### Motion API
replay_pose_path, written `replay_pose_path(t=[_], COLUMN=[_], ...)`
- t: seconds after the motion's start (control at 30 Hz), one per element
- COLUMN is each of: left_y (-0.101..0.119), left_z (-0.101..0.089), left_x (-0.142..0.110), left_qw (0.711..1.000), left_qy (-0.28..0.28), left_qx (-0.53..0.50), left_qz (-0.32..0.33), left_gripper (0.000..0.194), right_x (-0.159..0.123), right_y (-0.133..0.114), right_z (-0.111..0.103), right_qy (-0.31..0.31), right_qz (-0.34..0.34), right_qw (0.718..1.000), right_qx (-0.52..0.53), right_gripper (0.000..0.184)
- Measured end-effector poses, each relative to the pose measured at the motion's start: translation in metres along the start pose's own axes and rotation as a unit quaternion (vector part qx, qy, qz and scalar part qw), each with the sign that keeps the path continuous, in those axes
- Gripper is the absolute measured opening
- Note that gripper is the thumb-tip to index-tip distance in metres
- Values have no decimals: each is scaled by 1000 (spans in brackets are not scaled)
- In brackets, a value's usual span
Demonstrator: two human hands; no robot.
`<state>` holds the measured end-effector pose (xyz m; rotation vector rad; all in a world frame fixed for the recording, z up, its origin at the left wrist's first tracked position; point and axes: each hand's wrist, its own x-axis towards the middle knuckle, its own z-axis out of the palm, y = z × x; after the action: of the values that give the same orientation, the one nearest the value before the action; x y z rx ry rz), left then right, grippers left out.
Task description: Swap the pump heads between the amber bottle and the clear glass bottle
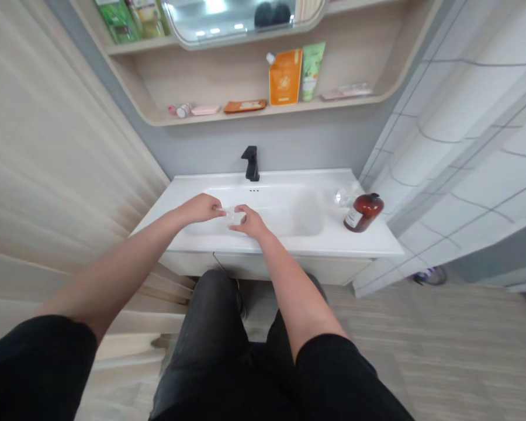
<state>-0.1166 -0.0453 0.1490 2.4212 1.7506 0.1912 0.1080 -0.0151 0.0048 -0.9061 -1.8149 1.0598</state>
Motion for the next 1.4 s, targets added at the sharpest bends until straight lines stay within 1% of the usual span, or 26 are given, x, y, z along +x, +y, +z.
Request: replay_pose_path(t=[0.07,0.13,0.17,0.2,0.23,0.27,0.3,0.37,0.4,0.47,0.53,0.6,0.63,0.7,0.8,0.83,0.9,0.97,1.03,1.1,1.13,1.17,1.27,1.3,1.33,1.4], left_y=[8,11,11,10,10,9,8,8,8,9,8,8,8,8,9,9,8,7,6,7,8,10,16,18,20,23], left_z=[7,10,10,8,7,5,3,1,1,3,5,7,8,9,11,11,12,13,15,18,19,21,22,22,22,20], left_x=[5,7,8,8,8,8,8,9,9,9,9,8,7,5,4,4,5,5,6,5,4,3,-1,-2,-3,-4], left_qw=[1000,999,997,994,993,994,996,999,999,1000,997,992,990,991,997,998,997,993,993,994,994,994,993,995,997,1000], left_qy=[-2,0,1,3,9,20,33,36,26,3,-4,5,11,23,24,18,7,13,26,27,21,16,17,18,18,10], left_qx=[12,-9,-28,-48,-64,-71,-68,-37,-19,-1,-24,-72,-95,-115,-78,-66,-67,-92,-106,-102,-101,-106,-111,-95,-70,-14], left_qz=[-12,31,65,94,102,86,52,-9,-18,13,66,103,104,65,-12,-10,40,77,36,-27,-32,-17,41,33,12,-26], left_gripper=[33,24,28,39,49,55,53,40,36,29,25,39,47,52,36,32,31,50,61,56,54,56,78,77,70,45], right_x=[-1,0,0,0,1,1,1,2,2,2,2,2,2,1,1,1,1,1,0,0,0,0,0,0,0,1], right_y=[-1,-1,-1,-1,0,1,2,4,4,6,7,7,7,6,4,4,3,1,0,0,0,0,1,2,3,4], right_z=[0,0,0,0,0,1,1,1,2,2,2,2,2,1,1,1,0,0,-1,-1,-1,-1,0,0,0,0], right_qy=[11,20,21,20,20,19,18,17,17,15,14,14,14,14,14,13,12,13,17,19,19,18,17,17,17,18], right_qz=[0,6,10,13,14,14,12,8,5,1,-2,-2,-1,0,2,3,5,7,6,5,5,6,7,6,4,-1], right_qw=[1000,1000,1000,1000,999,999,999,999,999,1000,1000,999,999,999,1000,1000,1000,1000,999,999,999,999,999,999,999,999], right_qx=[4,9,13,19,26,33,38,40,37,27,24,31,35,36,21,17,16,24,31,31,30,29,32,35,37,35], right_gripper=[70,71,71,72,73,73,73,73,73,74,75,75,75,75,72,73,74,76,75,74,75,75,77,77,76,74])
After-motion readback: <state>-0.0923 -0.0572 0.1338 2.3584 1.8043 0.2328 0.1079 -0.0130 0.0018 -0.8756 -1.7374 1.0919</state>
